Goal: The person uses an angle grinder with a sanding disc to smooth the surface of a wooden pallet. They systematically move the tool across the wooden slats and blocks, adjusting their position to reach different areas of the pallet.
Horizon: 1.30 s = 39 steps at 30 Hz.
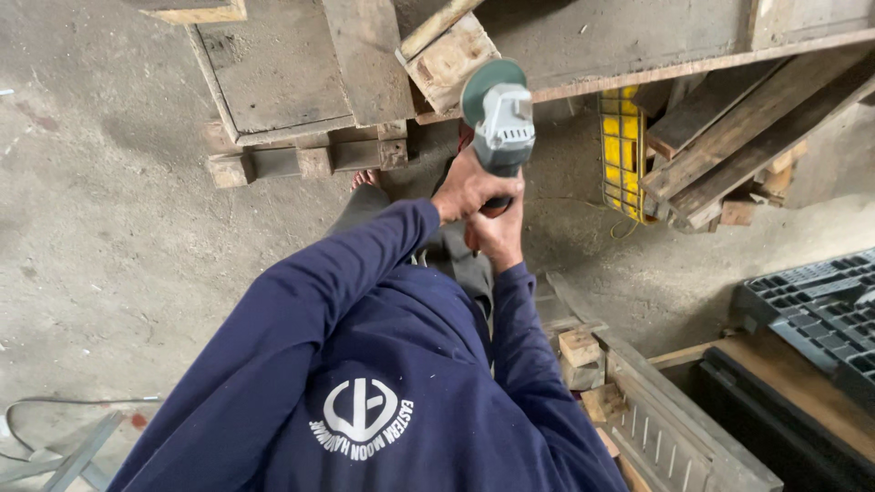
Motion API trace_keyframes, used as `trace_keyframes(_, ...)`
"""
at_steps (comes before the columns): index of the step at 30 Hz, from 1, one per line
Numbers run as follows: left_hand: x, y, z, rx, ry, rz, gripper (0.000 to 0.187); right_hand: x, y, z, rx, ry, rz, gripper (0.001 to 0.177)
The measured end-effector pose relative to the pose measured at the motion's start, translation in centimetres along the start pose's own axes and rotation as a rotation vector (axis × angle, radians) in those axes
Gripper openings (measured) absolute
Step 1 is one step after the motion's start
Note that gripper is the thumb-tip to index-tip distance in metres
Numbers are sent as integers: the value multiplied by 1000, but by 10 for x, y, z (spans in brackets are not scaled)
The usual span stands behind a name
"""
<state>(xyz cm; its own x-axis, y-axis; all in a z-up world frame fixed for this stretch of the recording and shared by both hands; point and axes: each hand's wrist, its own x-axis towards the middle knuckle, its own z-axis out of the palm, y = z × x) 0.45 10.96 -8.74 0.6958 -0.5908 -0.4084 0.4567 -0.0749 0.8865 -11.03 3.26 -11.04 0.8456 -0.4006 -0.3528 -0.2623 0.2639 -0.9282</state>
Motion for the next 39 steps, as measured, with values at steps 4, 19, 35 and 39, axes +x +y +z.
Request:
trace_keyframes(4, 23, 13, 15, 24, 30, -57, 57, 12, -20, -8, -88, 46, -27, 87)
trace_keyframes(19, 89, 55, 146, 167, 79, -142, 62, 58, -86, -142, -119, 68, 60, 66)
trace_keyframes(35, 97, 42, 170, -154, 183, -93, 49, 153, -177, -203, -5, -59, 129, 61)
trace_keyframes(39, 89, 70, 162, -24, -3, -13, 64, 173, -178, -202, 41, -6, 124, 56)
